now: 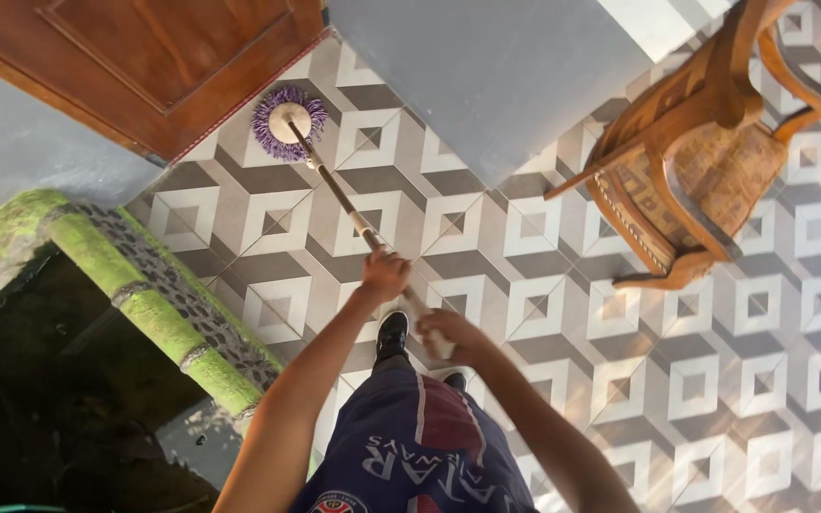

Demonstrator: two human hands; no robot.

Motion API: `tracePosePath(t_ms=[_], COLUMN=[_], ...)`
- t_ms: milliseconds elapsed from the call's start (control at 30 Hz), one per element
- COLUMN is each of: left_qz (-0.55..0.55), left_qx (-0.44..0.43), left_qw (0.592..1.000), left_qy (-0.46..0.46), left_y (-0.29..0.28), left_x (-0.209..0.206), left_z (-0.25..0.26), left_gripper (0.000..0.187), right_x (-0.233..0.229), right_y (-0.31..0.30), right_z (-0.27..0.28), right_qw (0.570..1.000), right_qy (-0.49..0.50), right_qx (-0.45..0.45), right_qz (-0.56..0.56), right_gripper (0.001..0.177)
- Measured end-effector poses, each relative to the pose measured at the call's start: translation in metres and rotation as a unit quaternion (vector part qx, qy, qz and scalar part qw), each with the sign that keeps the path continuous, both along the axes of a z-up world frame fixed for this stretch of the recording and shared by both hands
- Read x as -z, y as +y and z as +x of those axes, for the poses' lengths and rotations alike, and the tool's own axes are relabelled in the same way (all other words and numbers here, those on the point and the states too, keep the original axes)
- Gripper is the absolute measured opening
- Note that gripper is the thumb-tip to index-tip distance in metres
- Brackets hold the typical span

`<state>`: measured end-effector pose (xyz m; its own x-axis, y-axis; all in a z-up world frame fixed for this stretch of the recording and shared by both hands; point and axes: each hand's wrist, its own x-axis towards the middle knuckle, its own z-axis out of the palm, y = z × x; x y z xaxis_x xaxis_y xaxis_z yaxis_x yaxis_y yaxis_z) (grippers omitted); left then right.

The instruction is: The person is mopping the floor in a bathroom and balcony area.

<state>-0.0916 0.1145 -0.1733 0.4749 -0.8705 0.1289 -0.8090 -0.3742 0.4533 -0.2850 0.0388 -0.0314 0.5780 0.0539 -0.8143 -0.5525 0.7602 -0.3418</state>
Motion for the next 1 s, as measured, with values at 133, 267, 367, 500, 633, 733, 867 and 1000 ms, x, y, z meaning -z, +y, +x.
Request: tracePosePath(t_ms=[133,267,367,500,633,733,867,1000], left_qz=[0.011,-0.043,-0.030,-0.065,-0.051,0.034,0.055,-0.072], left_qx=[0.019,0.075,0.104,0.043,-0.012,-0.008,0.036,0.120], left_qw=[0.981,0.950,0.907,0.939,0.924,0.985,0.992,0.982], left_qy=[0.194,0.299,0.408,0.336,0.378,0.169,0.105,0.127], left_y=[-0.050,-0.056,-0.037,-0.012,0.009,0.004,-0.027,-0.084], left_x=[-0.091,-0.181,-0.199,-0.138,-0.092,-0.082,-0.047,-0.100], left_z=[-0.040,-0.048,-0.033,-0.011,0.002,0.000,-0.034,-0.077], left_gripper=[0.046,0.052,0.052,0.038,0.033,0.028,0.033,0.029], right_x=[-0.064,-0.212,-0.222,-0.174,-0.084,-0.026,0.028,-0.041], right_y=[-0.066,-0.066,-0.049,-0.023,-0.009,-0.014,-0.050,-0.107], right_z=[-0.067,-0.057,-0.045,-0.020,0.005,0.011,-0.021,-0.069], right_qw=[0.942,0.983,0.986,0.990,0.992,0.995,0.992,0.986], right_qy=[-0.269,-0.145,-0.145,-0.133,-0.100,-0.080,-0.027,0.006], right_qx=[-0.077,0.114,0.087,0.035,0.057,0.058,0.121,0.166], right_qz=[-0.185,0.001,0.009,0.037,0.056,0.029,-0.005,0.006], right_gripper=[0.034,0.068,0.071,0.073,0.074,0.082,0.063,0.057])
